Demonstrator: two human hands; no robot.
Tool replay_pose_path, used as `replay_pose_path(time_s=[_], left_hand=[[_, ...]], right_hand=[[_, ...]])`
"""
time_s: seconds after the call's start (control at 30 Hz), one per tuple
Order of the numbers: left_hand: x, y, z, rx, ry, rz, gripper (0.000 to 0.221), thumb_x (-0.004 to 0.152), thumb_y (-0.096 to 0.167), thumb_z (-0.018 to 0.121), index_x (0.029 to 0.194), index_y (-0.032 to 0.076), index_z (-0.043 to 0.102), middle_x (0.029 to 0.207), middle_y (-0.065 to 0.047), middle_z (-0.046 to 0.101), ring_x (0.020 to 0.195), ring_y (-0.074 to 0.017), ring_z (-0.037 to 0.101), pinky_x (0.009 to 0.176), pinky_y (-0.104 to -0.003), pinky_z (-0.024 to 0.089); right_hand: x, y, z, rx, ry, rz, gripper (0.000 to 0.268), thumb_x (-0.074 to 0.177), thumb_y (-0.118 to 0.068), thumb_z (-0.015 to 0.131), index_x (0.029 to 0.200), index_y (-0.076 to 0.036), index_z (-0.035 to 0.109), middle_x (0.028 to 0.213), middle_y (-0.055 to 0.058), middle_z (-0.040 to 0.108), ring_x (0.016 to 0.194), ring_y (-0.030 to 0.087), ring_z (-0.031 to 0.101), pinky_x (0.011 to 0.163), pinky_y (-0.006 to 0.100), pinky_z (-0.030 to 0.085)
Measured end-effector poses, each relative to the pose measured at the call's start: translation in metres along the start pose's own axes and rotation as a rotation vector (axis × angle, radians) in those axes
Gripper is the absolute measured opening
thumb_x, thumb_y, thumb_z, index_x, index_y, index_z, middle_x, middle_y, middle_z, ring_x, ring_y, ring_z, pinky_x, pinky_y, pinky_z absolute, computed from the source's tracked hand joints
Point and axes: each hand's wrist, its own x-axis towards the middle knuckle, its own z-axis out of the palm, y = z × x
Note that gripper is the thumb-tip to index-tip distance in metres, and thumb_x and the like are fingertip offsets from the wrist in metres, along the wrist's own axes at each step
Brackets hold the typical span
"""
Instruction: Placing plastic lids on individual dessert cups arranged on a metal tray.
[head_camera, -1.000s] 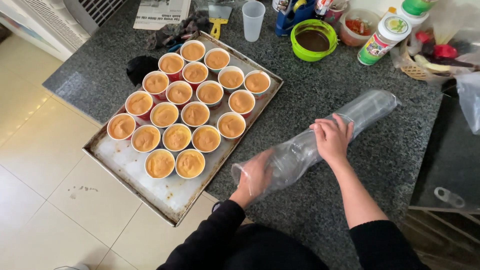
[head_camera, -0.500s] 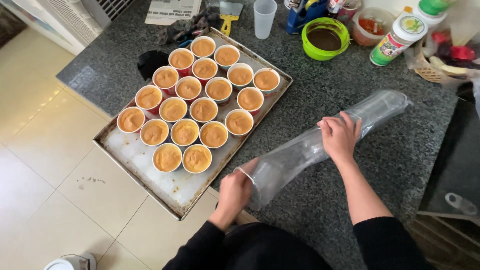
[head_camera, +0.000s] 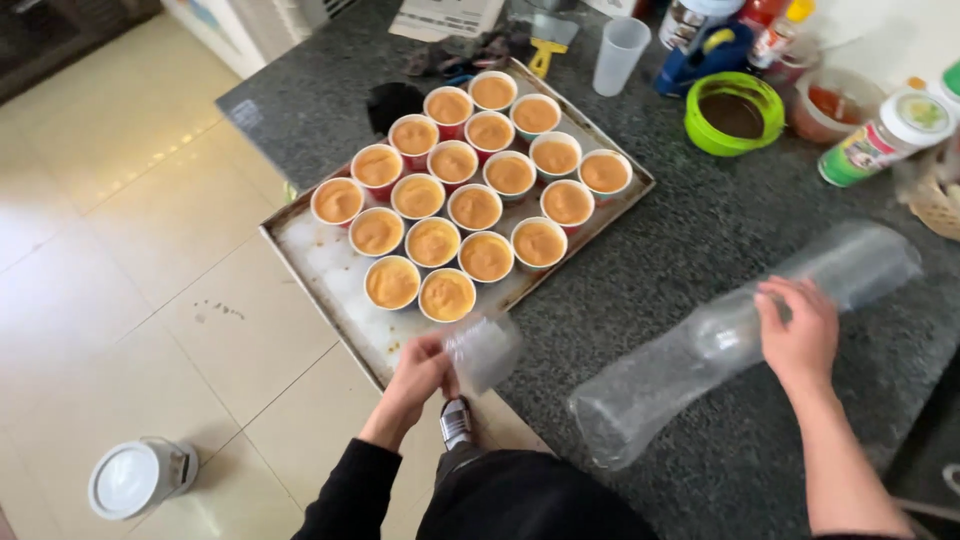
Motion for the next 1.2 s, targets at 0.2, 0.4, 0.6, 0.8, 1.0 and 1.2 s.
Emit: replay_pose_path(time_s=[0.2,0.4,0.6,0.8,1.0,1.2], left_hand=[[0.014,0.012,0.048,-0.138,0.118,0.049,0.040,0.106,0.017,0.071,0.139,-0.004,0.075,0.090,-0.014,0.079,0.056,-0.0189,0.070,0.048,-0.029,0.052],[-0.004,0.039,0.088,0.125,0.192,0.300,0.045,0.103,0.021,0.063,0.144,0.007,0.076,0.104,-0.006,0.083,0.077,-0.0150,0.071,0.072,-0.031,0.060],[-0.018,0.015,0.129,0.726,0.532,0.961,0.057,0.107,0.014,0.063,0.163,0.020,0.062,0.105,-0.009,0.074,0.082,-0.0284,0.071,0.069,-0.043,0.054],[-0.062,0.007,0.142,0.982,0.515,1.251,0.061,0.112,0.018,0.072,0.169,0.015,0.050,0.144,-0.017,0.067,0.133,-0.0381,0.070,0.083,-0.046,0.068],[-0.103,0.005,0.133,0.810,0.244,1.192,0.056,0.113,0.027,0.075,0.163,0.014,0.055,0.148,-0.023,0.063,0.133,-0.0418,0.067,0.090,-0.051,0.068],[-0.104,0.034,0.103,0.464,0.144,0.908,0.089,0.096,0.038,0.089,0.172,0.012,0.050,0.151,-0.026,0.062,0.137,-0.0522,0.066,0.104,-0.062,0.063]], right_hand=[[-0.028,-0.061,-0.006,0.108,0.098,0.210,0.028,0.123,-0.020,0.068,0.145,-0.004,0.076,0.148,0.022,0.075,0.148,0.049,0.059,0.123,0.062,0.038],[-0.025,-0.238,-0.052,0.568,0.013,0.333,0.034,0.120,-0.020,0.060,0.149,-0.003,0.066,0.144,0.017,0.074,0.128,0.034,0.074,0.116,0.045,0.056],[-0.016,-0.349,-0.064,1.605,-0.537,0.931,0.088,0.096,-0.046,0.061,0.176,-0.036,0.026,0.169,0.014,0.055,0.136,0.035,0.068,0.107,0.054,0.059],[-0.013,-0.325,-0.056,2.037,-0.442,0.988,0.081,0.093,-0.063,0.072,0.158,-0.014,0.065,0.146,0.009,0.074,0.122,0.029,0.069,0.097,0.050,0.058],[-0.018,-0.296,-0.037,2.008,-0.391,1.018,0.060,0.095,-0.039,0.078,0.148,-0.015,0.064,0.135,0.018,0.076,0.112,0.036,0.074,0.096,0.056,0.062],[-0.031,-0.311,-0.028,1.769,-0.477,0.937,0.089,0.081,-0.026,0.086,0.162,-0.036,0.052,0.149,0.010,0.069,0.117,0.032,0.071,0.095,0.057,0.065]])
